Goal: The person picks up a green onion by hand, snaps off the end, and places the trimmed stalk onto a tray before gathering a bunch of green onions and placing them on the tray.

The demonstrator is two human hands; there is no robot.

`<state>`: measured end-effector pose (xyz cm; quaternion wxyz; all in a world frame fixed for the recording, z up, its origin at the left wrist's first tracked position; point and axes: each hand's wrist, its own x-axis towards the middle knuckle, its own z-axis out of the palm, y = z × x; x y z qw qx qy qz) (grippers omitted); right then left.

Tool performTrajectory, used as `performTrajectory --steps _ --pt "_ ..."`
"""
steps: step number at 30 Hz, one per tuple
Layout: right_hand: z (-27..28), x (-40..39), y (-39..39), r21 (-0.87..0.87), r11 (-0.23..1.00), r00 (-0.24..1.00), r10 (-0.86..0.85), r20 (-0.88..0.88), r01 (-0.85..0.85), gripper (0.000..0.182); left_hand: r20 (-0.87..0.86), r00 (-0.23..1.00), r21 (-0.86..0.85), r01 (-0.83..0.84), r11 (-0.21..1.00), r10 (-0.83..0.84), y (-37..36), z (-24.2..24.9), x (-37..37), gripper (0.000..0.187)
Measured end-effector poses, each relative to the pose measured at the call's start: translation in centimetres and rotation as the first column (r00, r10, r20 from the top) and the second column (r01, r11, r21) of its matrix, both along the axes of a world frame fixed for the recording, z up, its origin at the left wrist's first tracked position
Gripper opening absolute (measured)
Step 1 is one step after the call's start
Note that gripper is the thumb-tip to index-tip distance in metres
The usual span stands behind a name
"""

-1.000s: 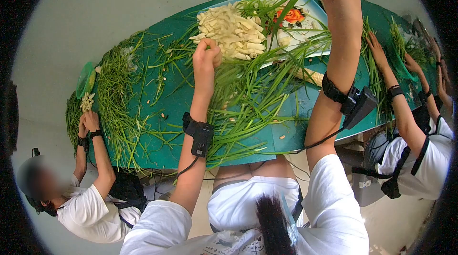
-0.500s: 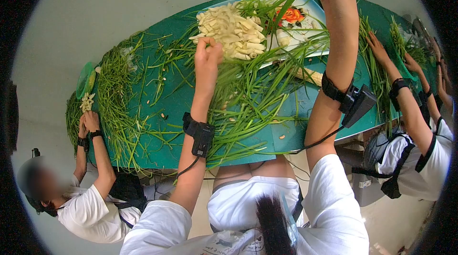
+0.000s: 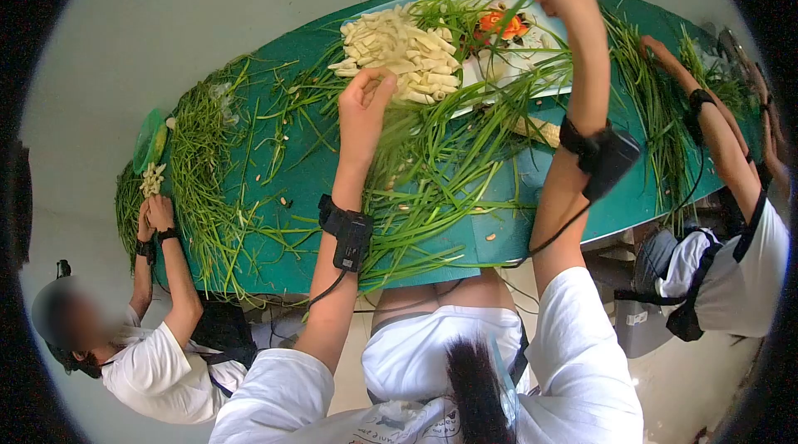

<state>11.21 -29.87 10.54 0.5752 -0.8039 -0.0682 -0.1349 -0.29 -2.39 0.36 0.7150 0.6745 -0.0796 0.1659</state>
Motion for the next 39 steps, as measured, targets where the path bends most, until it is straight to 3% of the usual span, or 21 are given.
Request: performTrajectory --steps 1,3,4,6,10,12,16,22,26,29,31,35,37,39 --pt "-1.5 1.3 0.0 -0.183 0.974 0.986 -0.149 -0.070 0.134 0.037 -0.018 1.000 0.013 -0.013 1.000 0.013 0.0 0.0 0.0 0.015" --pt "-4.2 3.0 -0.4 -0.511 0.807 0.923 -0.379 -0.066 0.295 0.041 -0.034 0.999 0.027 -0.025 0.999 0.026 0.0 0.1 -0.1 0.016" --pt "-4.3 3.3 -0.8 -0.510 0.808 0.923 -0.379 -0.065 0.296 0.041 -0.034 0.999 0.025 -0.035 0.999 0.036 0.0 0.2 -0.1 0.015" --pt "-4.4 3.3 -1.5 -0.509 0.839 0.867 -0.388 -0.313 0.191 0.040 -0.035 0.998 0.023 -0.045 0.999 0.046 -0.1 0.4 -0.3 0.014" --pt "-5.0 2.4 -1.6 -0.475 0.867 0.825 -0.375 -0.423 0.150 0.033 -0.074 0.997 0.083 -0.017 0.996 0.024 -0.2 0.9 -0.8 0.019" --pt "-5.4 2.6 -1.8 -0.587 0.803 0.743 -0.330 -0.583 -0.104 0.034 -0.058 0.998 0.103 -0.014 0.995 0.020 -0.3 1.1 -0.8 0.022" --pt "-5.8 2.9 -0.9 -0.586 0.769 0.626 -0.330 -0.706 -0.256 0.038 -0.112 0.994 0.088 0.012 0.996 -0.002 -0.4 1.3 -1.0 0.024" --pt "-5.7 2.9 0.0 -0.593 0.741 0.735 -0.203 -0.646 -0.316 0.030 -0.135 0.991 0.059 0.014 0.998 -0.006 -0.5 1.5 -1.1 0.023" --pt "-5.1 2.6 0.5 -0.562 0.759 0.745 -0.156 -0.648 -0.330 0.025 -0.099 0.995 0.068 0.017 0.998 -0.010 -0.4 1.3 -0.9 0.022" --pt "-5.3 3.1 0.2 -0.585 0.757 0.851 -0.075 -0.520 -0.291 0.018 -0.087 0.996 0.055 0.034 0.998 -0.029 -0.3 1.0 -0.7 0.022" --pt "-5.5 3.8 0.0 -0.568 0.779 0.934 0.065 -0.351 -0.267 0.012 -0.085 0.996 0.063 0.031 0.998 -0.026 -0.3 1.1 -0.7 0.022" --pt "-4.9 2.6 0.8 -0.471 0.839 0.951 0.159 -0.265 -0.272 0.013 -0.092 0.996 0.073 0.013 0.997 -0.006 -0.3 1.3 -0.8 0.019" --pt "-4.2 1.9 1.2 -0.550 0.802 0.965 0.124 -0.230 -0.234 0.023 -0.083 0.997 0.055 0.007 0.998 -0.003 -0.4 1.0 -0.6 0.017" --pt "-4.3 2.2 1.0 -0.474 0.838 0.960 0.195 -0.203 -0.270 0.028 -0.075 0.997 0.038 0.001 0.999 0.001 -0.3 0.9 -0.5 0.016"
